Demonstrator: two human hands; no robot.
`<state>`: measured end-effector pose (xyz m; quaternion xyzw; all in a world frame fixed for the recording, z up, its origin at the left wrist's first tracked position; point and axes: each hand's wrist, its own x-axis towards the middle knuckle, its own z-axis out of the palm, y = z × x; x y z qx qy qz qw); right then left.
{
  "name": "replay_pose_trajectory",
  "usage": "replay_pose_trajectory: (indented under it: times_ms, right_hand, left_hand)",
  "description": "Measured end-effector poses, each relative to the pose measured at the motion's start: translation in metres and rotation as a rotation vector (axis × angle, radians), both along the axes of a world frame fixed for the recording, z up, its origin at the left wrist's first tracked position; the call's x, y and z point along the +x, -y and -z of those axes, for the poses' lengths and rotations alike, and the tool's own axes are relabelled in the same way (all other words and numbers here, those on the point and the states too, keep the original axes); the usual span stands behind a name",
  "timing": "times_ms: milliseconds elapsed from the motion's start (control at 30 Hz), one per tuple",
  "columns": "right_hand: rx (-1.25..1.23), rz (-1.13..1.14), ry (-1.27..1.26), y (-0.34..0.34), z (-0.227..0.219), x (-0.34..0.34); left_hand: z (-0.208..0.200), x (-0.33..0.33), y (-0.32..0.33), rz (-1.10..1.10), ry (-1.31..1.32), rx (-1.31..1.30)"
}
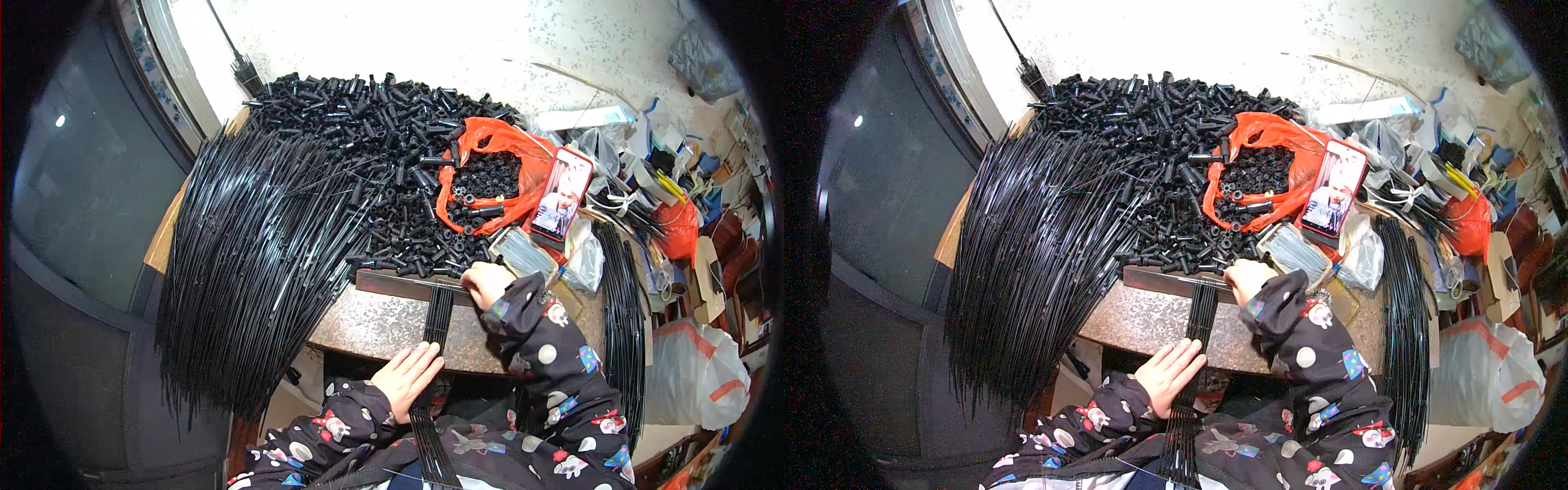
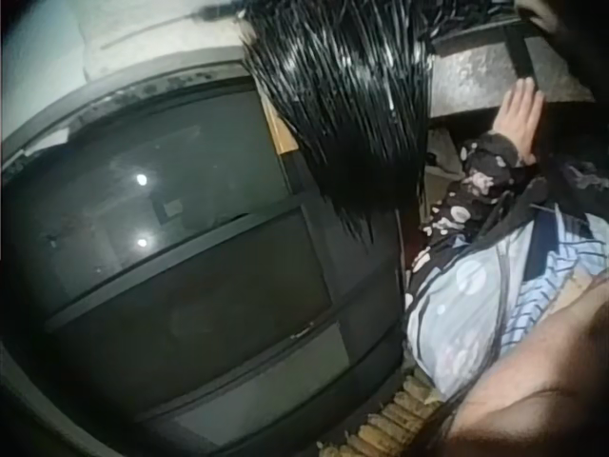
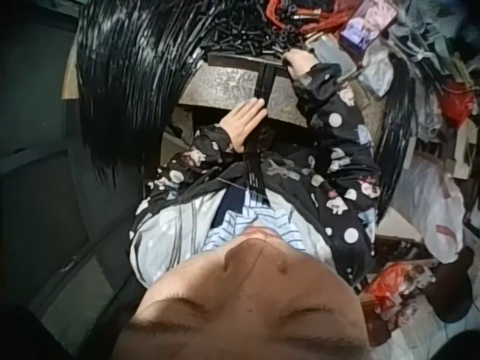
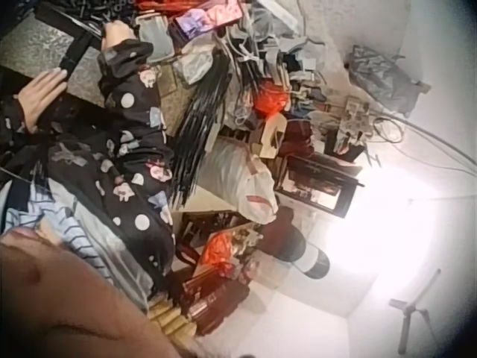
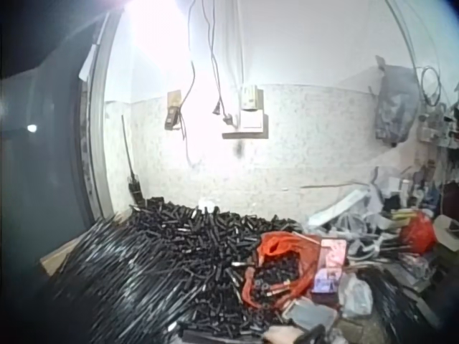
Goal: Assembling and crimping connectors onto black electrical cables at a workbench.
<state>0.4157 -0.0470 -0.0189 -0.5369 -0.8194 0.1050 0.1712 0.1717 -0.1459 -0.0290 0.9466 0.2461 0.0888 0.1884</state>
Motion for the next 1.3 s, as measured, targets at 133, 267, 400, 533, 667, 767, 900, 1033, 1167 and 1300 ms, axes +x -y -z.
replay_pose_trajectory:
  times_ms: [133,267,400,533,667,767,900,1033,1167,1300]
  right_hand:
    - [-0.038,0.029,0.046,0.003,-0.007,-0.003]
    - [-0.054,0.004,-0.004,0.004,-0.004,0.003]
    - [-0.075,0.076,0.035,0.011,-0.007,-0.004]
    - [-0.07,0.08,0.039,0.011,-0.007,-0.003]
    - [-0.076,0.042,0.029,0.008,-0.01,-0.001]
    - [-0.027,-0.025,-0.047,0.002,-0.002,0.007]
    - [-0.021,-0.066,-0.051,-0.002,0.003,0.013]
    - [-0.022,-0.068,-0.024,-0.004,-0.001,0.009]
    - [-0.035,-0.052,0.06,-0.006,-0.006,-0.001]
    - [-0.061,0.002,0.101,-0.002,-0.014,-0.01]
  left_hand:
    - [0.0,0.0,0.0,0.003,-0.015,0.003]
    - [0.0,0.0,-0.001,0.013,-0.019,-0.007]
    - [0.0,-0.001,-0.001,0.023,-0.043,-0.007]
    - [0.001,-0.001,0.0,0.016,-0.029,-0.009]
    - [-0.001,-0.001,-0.001,0.024,-0.039,-0.005]
    - [-0.001,-0.001,-0.001,0.02,-0.04,-0.003]
    - [-0.002,0.0,-0.001,0.02,-0.051,-0.007]
    - [-0.005,-0.001,-0.001,0.016,-0.072,-0.015]
    - [0.0,0.001,0.0,0.015,-0.043,-0.006]
    - [0.002,0.001,0.0,0.007,-0.021,0.005]
